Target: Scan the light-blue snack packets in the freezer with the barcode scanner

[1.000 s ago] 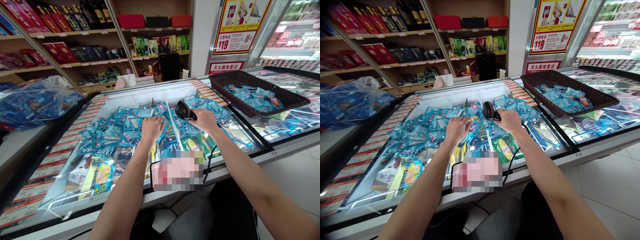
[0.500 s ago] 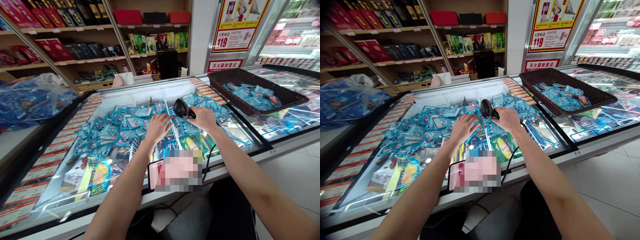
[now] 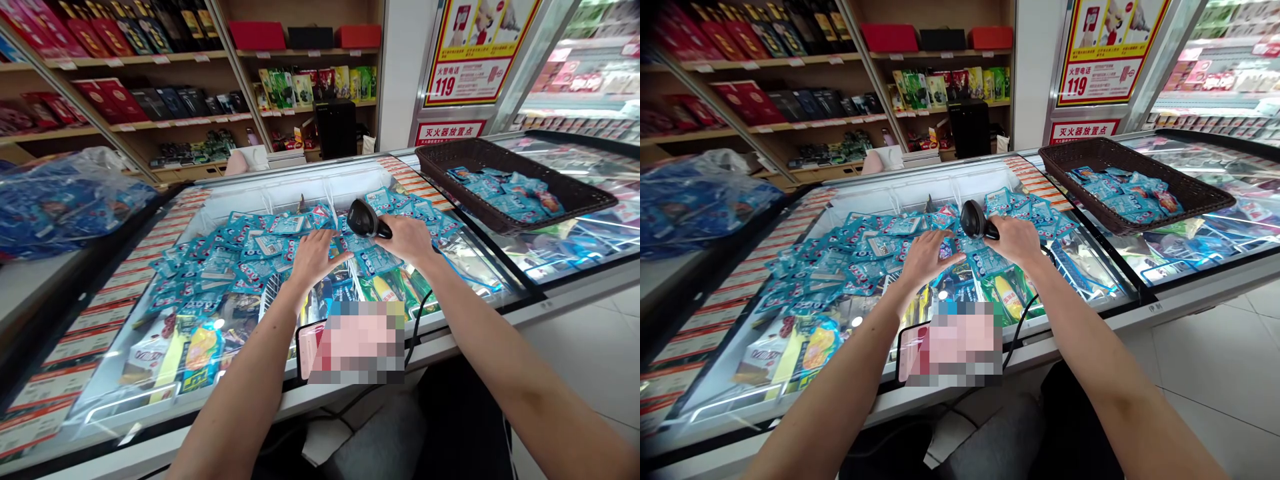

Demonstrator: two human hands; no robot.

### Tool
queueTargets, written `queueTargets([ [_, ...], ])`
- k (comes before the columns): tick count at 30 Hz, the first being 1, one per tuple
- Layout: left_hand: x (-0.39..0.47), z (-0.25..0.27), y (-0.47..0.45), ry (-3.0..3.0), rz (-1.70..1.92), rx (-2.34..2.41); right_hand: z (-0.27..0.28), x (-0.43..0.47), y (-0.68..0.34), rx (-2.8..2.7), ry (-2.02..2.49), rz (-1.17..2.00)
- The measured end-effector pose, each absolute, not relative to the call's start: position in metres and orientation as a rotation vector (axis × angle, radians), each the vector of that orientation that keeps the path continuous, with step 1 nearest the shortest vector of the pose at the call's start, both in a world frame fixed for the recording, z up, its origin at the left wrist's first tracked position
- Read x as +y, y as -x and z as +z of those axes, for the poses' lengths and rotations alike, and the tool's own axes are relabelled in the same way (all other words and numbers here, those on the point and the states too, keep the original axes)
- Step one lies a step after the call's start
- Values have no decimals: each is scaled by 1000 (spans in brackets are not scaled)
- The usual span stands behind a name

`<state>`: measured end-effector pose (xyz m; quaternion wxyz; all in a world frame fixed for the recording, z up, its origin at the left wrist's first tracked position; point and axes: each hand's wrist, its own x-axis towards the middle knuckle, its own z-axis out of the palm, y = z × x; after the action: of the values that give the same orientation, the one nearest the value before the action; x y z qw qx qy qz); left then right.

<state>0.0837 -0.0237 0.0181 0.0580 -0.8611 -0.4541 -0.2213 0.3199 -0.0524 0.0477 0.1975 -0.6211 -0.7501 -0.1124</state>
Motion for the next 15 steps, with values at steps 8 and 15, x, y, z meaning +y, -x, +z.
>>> queueTargets([
  [8,-12,11,-75,2675,-877,-1298,50,-54,-319,-2072,1722,-319],
  [15,-16,17,-72,2674,-1163,-1513,50,-55,-320,-2061,1652,-327],
])
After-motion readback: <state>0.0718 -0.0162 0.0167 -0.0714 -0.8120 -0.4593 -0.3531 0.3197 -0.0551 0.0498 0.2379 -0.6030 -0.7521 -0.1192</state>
